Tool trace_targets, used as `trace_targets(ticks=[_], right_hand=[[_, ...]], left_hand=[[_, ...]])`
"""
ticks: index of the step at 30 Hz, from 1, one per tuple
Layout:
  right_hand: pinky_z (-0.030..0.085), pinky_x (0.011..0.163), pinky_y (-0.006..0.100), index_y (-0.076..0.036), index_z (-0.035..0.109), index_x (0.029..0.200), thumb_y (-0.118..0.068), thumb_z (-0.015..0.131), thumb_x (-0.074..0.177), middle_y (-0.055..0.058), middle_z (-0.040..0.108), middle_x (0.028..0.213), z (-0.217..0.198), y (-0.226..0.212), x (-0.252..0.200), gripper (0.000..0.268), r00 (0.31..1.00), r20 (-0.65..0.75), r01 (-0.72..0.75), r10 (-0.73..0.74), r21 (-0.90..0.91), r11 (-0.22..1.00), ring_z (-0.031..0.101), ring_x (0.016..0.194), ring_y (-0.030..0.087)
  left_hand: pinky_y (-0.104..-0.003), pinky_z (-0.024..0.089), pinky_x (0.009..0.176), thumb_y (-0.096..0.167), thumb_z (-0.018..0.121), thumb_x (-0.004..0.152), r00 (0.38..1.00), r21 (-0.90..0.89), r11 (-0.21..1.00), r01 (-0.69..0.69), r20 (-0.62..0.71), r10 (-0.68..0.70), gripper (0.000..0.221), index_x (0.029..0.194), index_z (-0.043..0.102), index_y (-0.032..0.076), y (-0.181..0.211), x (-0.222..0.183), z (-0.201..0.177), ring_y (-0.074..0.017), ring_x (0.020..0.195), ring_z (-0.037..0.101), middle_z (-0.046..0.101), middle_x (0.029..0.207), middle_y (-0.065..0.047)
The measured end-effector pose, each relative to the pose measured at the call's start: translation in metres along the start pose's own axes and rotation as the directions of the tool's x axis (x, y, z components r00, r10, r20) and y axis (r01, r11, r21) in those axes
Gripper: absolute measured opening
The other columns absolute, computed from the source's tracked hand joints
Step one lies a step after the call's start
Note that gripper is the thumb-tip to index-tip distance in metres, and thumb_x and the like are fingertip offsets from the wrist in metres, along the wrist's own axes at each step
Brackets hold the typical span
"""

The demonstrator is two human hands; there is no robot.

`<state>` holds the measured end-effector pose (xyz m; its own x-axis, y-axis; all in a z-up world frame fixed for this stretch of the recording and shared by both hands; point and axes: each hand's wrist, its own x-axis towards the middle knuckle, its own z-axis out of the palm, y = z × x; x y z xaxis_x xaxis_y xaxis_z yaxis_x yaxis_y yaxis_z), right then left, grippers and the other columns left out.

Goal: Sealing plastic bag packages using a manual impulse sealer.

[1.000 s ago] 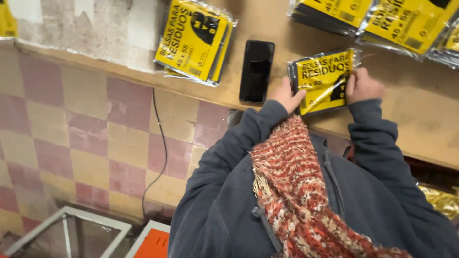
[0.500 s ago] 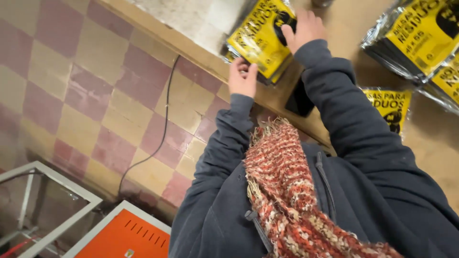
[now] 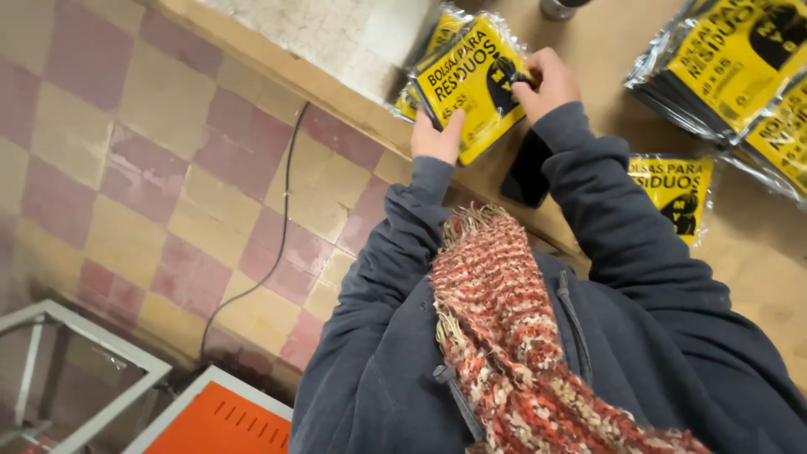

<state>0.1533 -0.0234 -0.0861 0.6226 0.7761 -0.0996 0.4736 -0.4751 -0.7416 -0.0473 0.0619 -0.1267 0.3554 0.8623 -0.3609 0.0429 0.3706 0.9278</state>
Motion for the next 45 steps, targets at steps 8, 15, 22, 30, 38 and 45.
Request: trace_targets(ticks=[8, 15, 22, 30, 38, 45], right_hand=[[0.045, 0.073, 0.025, -0.001, 0.068, 0.120, -0.008, 0.078, 0.100, -0.002, 0.058, 0.094, -0.148, 0.081, -0.092, 0.023, 0.976, 0.122, -0.214, 0.178, 0.425, 0.880, 0.052, 0.083, 0.006], [0.052, 0.082, 0.022, 0.001, 0.070, 0.104, -0.009, 0.078, 0.099, -0.001, 0.069, 0.096, -0.252, 0.164, -0.234, 0.013, 0.923, -0.076, -0.333, 0.377, 0.330, 0.883, 0.062, 0.084, 0.005], [0.056, 0.084, 0.033, -0.001, 0.074, 0.104, -0.009, 0.079, 0.099, 0.012, 0.071, 0.094, -0.218, 0.194, -0.267, 0.011, 0.897, -0.335, -0.382, 0.289, -0.257, 0.888, 0.069, 0.087, 0.022], [0.050, 0.102, 0.044, -0.003, 0.068, 0.125, -0.017, 0.078, 0.097, 0.017, 0.066, 0.123, -0.109, -0.006, -0.081, 0.033, 0.964, -0.088, 0.205, -0.251, -0.356, 0.912, 0.060, 0.117, 0.036], [0.042, 0.104, 0.049, -0.006, 0.064, 0.132, -0.021, 0.079, 0.089, 0.015, 0.062, 0.126, 0.015, -0.040, 0.015, 0.048, 0.944, 0.141, 0.331, -0.299, -0.411, 0.849, 0.051, 0.119, 0.039], [0.042, 0.106, 0.050, -0.009, 0.062, 0.137, -0.011, 0.077, 0.086, 0.012, 0.062, 0.132, 0.025, -0.050, 0.010, 0.053, 0.918, 0.172, 0.394, -0.359, -0.274, 0.877, 0.051, 0.121, 0.039]], left_hand=[[-0.034, 0.053, 0.104, 0.002, 0.067, 0.097, 0.919, -0.307, 0.951, 0.041, 0.384, 0.084, 0.056, 0.147, 0.043, 0.001, 0.056, -0.089, 0.079, -0.0198, 0.117, 0.064, 0.064, 0.132, -0.009], [-0.036, 0.049, 0.108, 0.010, 0.062, 0.102, 0.629, -0.086, 0.935, 0.344, 0.760, -0.162, 0.046, 0.144, 0.048, -0.002, -0.103, -0.163, 0.160, -0.0203, 0.122, 0.060, 0.063, 0.134, -0.010], [-0.031, 0.057, 0.064, 0.026, 0.074, 0.092, 0.602, 0.492, 0.870, 0.034, 0.684, -0.411, 0.026, 0.102, 0.065, 0.004, 0.001, -0.143, 0.130, -0.0139, 0.068, 0.068, 0.072, 0.080, -0.006], [-0.028, 0.053, 0.075, 0.012, 0.081, 0.092, 0.975, 0.347, 0.915, -0.206, -0.006, 0.222, 0.030, 0.107, 0.056, 0.004, -0.006, -0.038, -0.022, -0.0117, 0.082, 0.058, 0.059, 0.094, -0.005], [-0.028, 0.056, 0.058, 0.017, 0.080, 0.083, 0.959, -0.190, 0.965, 0.182, -0.184, -0.217, 0.045, 0.112, 0.047, 0.007, -0.042, 0.011, -0.040, -0.0144, 0.072, 0.065, 0.063, 0.091, -0.007], [-0.033, 0.056, 0.080, 0.016, 0.078, 0.092, 0.992, -0.025, 0.999, 0.030, -0.125, -0.033, 0.036, 0.116, 0.062, -0.005, -0.001, -0.001, -0.034, -0.0158, 0.088, 0.067, 0.073, 0.103, -0.011]])
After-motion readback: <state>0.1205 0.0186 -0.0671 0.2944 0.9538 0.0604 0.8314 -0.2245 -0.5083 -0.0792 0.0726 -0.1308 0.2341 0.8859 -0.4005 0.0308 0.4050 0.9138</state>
